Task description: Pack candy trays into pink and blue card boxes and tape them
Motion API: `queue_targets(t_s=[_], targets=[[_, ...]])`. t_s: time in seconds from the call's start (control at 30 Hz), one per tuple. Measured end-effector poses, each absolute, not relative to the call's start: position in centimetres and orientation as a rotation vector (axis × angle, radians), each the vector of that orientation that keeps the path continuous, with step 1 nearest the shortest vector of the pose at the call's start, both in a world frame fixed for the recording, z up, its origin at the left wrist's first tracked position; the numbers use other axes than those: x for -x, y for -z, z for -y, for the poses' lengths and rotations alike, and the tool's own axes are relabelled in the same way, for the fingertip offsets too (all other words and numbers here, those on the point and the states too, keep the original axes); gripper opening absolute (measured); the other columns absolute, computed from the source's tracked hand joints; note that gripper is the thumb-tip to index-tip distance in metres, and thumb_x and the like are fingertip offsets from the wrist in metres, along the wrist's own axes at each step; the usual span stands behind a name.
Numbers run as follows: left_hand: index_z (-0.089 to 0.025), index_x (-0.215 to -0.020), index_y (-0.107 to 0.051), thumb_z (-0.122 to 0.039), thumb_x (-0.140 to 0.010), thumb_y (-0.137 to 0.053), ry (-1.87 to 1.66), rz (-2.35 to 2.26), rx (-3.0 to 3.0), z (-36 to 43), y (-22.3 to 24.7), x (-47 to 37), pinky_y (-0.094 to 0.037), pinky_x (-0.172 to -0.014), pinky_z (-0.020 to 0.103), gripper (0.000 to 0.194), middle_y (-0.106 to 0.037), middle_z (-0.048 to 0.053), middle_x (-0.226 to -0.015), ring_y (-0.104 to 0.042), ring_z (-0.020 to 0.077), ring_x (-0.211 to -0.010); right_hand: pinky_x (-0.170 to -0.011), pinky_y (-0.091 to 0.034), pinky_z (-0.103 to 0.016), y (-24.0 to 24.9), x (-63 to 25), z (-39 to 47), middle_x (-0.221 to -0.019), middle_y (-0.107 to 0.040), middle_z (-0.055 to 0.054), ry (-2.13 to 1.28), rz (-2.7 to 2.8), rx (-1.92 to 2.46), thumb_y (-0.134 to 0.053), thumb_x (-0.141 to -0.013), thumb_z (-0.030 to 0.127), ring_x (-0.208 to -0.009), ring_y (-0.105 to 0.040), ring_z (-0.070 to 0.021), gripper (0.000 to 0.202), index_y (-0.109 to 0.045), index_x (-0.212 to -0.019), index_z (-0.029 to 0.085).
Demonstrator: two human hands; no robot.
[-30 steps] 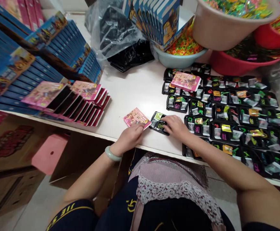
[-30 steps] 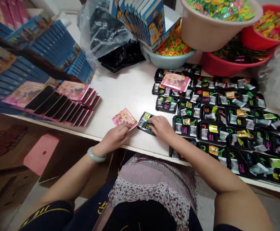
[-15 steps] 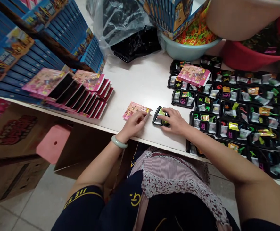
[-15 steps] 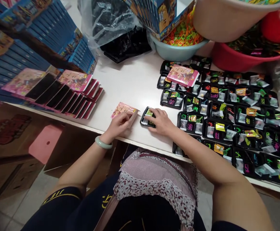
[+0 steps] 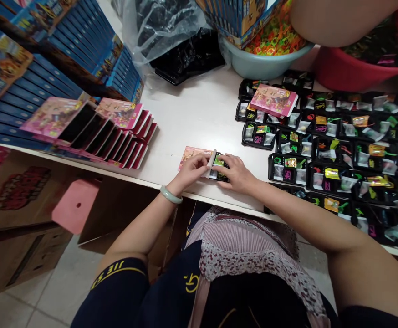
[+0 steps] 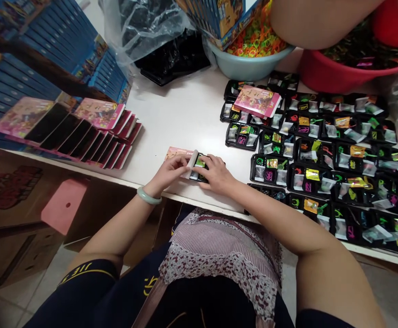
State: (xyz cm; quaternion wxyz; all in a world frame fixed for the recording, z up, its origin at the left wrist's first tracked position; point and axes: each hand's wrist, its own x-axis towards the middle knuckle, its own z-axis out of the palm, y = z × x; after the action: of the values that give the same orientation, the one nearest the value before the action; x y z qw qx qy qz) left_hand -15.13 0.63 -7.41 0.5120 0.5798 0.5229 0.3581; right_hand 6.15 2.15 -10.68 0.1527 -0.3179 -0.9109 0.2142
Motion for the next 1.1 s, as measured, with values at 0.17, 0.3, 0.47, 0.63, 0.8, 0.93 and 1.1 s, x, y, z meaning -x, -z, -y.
queue_targets(t_s=[0.17,0.3,0.47,0.63,0.8,0.93,1.1], targets=[[-0.016,-0.064,-0.049,-0.028,-0.071,-0.063,-0.861,-1.278,-1.369,-0.9,8.5,14.9,-0.049,-0.068,0.029,0.02,-0.067,0.011,-0.114,-0.062,0.0164,-0.084,-0.11,-0.027,-0.059,11.5,-6.0,-2.1,-0.144,-0.037,-0.019,-0.605,2.629,0.9,-0.067,-0.083,0.036,-0.14,-0.027,-0.036,0.054,-0.052,-0.13,0.016],[-0.016,-0.063,-0.048,-0.031,-0.071,-0.063,-0.878,-1.275,-1.386,-1.0,8.7,14.8,-0.049,-0.066,0.028,0.022,-0.068,0.011,-0.113,-0.063,0.0172,-0.083,-0.11,-0.024,-0.063,11.2,-6.0,-2.1,-0.145,-0.038,-0.016,-0.616,2.674,0.89,-0.067,-0.084,0.036,-0.142,-0.023,-0.0383,0.038,-0.061,-0.118,0.021],[-0.017,-0.063,-0.048,-0.031,-0.071,-0.062,-0.892,-1.259,-1.408,-1.4,8.7,14.7,-0.048,-0.068,0.028,0.023,-0.068,0.011,-0.113,-0.063,0.0174,-0.085,-0.111,-0.02,-0.065,10.6,-5.9,-2.1,-0.147,-0.038,-0.016,-0.599,2.711,0.874,-0.065,-0.085,0.035,-0.143,-0.02,-0.04,0.036,-0.063,-0.119,0.021],[-0.016,-0.065,-0.048,-0.031,-0.072,-0.061,-0.894,-1.3,-1.413,-1.4,8.6,14.8,-0.047,-0.067,0.027,0.021,-0.068,0.011,-0.113,-0.061,0.0158,-0.081,-0.111,-0.025,-0.062,11.1,-6.6,-2.5,-0.147,-0.038,-0.014,-0.633,2.663,0.821,-0.06,-0.089,0.037,-0.144,-0.021,-0.0352,0.042,-0.055,-0.129,0.024],[-0.016,-0.066,-0.049,-0.029,-0.073,-0.06,-0.885,-1.316,-1.444,-1.3,8.6,14.9,-0.046,-0.067,0.026,0.019,-0.068,0.01,-0.113,-0.059,0.0126,-0.076,-0.112,-0.023,-0.06,11.4,-6.9,-2.7,-0.141,-0.047,-0.015,-0.576,2.62,0.883,-0.055,-0.092,0.035,-0.142,-0.027,-0.0327,0.036,-0.058,-0.125,0.022],[-0.016,-0.066,-0.049,-0.028,-0.074,-0.06,-0.883,-1.291,-1.459,-1.3,8.7,14.9,-0.046,-0.067,0.028,0.018,-0.069,0.01,-0.111,-0.059,0.0124,-0.075,-0.114,-0.018,-0.06,10.5,-6.4,-2.7,-0.141,-0.049,-0.013,-0.493,2.71,0.877,-0.057,-0.092,0.034,-0.14,-0.028,-0.0338,0.033,-0.062,-0.123,0.024],[-0.017,-0.065,-0.048,-0.026,-0.076,-0.058,-0.855,-1.286,-1.524,-1.4,8.5,14.6,-0.047,-0.072,0.029,0.017,-0.068,0.009,-0.11,-0.06,0.0145,-0.082,-0.113,-0.013,-0.062,9.3,-5.4,-2.6,-0.146,-0.042,-0.013,-0.406,2.787,0.928,-0.059,-0.091,0.037,-0.138,-0.029,-0.0368,0.039,-0.059,-0.128,0.026]])
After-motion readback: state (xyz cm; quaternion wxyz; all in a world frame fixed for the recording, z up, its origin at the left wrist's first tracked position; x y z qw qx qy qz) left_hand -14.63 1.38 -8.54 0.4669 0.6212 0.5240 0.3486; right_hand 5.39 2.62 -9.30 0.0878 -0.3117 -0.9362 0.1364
